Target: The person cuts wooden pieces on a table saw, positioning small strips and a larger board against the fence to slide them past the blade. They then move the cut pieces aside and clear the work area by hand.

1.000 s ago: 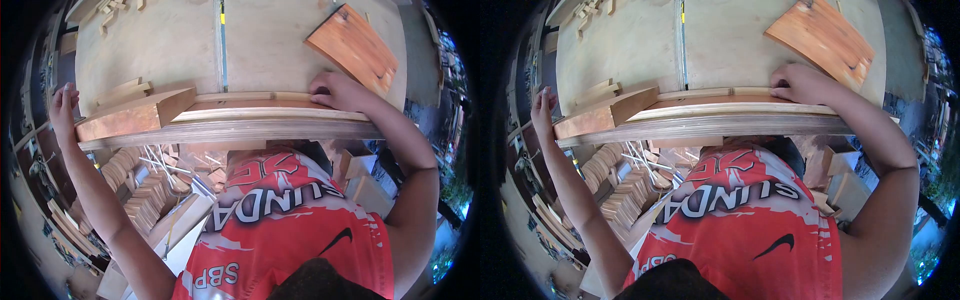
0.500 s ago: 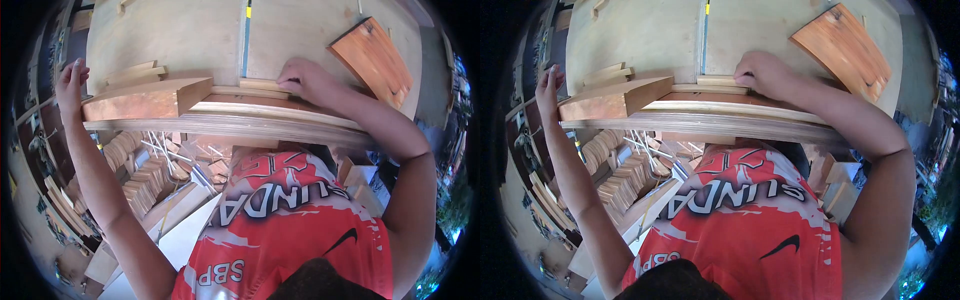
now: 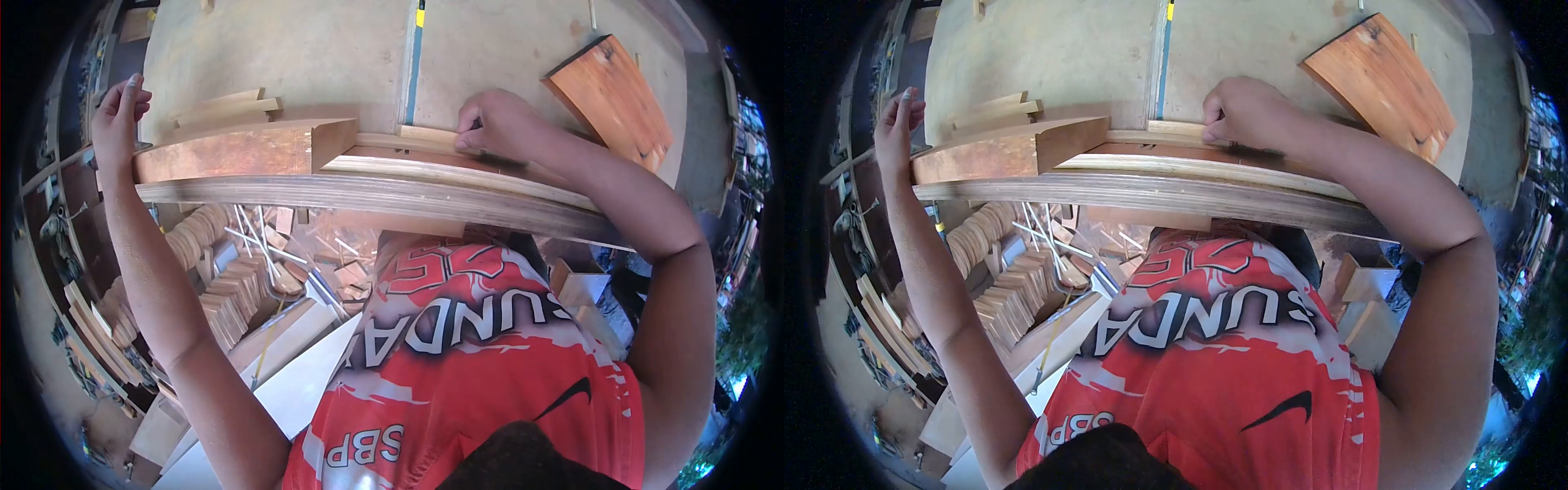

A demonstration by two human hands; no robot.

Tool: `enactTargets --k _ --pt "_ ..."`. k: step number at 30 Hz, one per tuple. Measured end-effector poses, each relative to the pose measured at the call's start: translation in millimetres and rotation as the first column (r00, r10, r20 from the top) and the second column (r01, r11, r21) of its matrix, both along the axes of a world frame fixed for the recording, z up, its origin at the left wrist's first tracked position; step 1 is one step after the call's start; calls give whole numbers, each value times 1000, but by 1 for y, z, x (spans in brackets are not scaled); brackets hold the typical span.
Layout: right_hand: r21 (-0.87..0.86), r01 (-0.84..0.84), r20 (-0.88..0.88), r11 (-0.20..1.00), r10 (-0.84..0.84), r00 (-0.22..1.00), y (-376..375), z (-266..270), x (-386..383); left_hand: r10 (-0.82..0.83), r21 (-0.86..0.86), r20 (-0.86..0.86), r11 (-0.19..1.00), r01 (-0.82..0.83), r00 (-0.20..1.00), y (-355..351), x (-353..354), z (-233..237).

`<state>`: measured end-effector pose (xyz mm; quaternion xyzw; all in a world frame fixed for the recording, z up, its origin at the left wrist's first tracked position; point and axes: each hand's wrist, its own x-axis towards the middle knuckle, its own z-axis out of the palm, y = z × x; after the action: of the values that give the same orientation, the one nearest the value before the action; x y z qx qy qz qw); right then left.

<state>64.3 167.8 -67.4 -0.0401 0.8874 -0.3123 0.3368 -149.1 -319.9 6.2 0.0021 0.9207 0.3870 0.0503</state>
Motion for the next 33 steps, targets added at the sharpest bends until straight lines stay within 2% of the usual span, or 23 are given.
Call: enactTargets --k 2,5,10,14,16,17,19,21,23,25,27,30,32,33 --pt "2 -3 35 1000 3 999 2 -3 -1 -14 0 -9 1000 14 1000 1 0 0" --pt "-103 -5 -57 995 -1 998 10 -14 2 -21 -4 -4 1000 21 1000 -1 0 0" --pt "-127 100 98 987 -88 991 40 -6 8 -25 -4 2 1000 25 1000 -1 -2 0" --pt "-169 86 60 982 -77 995 54 -5 24 -24 -14 19 1000 24 1000 -4 -5 -2" --pt "-70 -118 -198 991 102 975 61 -9 31 -36 -8 11 999 36 999 -7 -5 -3" --pt "-63 -110 -202 992 95 975 64 -7 34 -44 -17 11 999 44 999 -7 -5 -3" --pt "113 -255 -235 960 275 932 69 -1 36 -57 -20 3 998 57 998 -2 -3 -4" --pt "88 -229 -223 969 244 944 95 8 44 0 44 -30 999 1 1000 5 2 -3" --pt "62 -209 -209 976 217 953 113 20 51 -14 23 -42 1000 15 999 6 4 -1" --pt "66 -192 0 979 193 981 123 32 63 30 24 -11 999 -29 1000 4 2 -3" --pt "74 -233 -61 970 238 969 129 24 73 10 -8 -15 1000 -10 1000 -1 -3 -4" --pt "45 -199 -136 979 203 970 124 25 73 -12 28 13 1000 12 1000 -10 -5 -5" --pt "-194 -119 -87 974 104 991 121 21 73 -4 19 -2 1000 4 1000 -7 -3 -4" --pt "-199 -116 -86 973 100 991 116 18 70 -7 15 -1 1000 7 1000 -5 -1 -2"
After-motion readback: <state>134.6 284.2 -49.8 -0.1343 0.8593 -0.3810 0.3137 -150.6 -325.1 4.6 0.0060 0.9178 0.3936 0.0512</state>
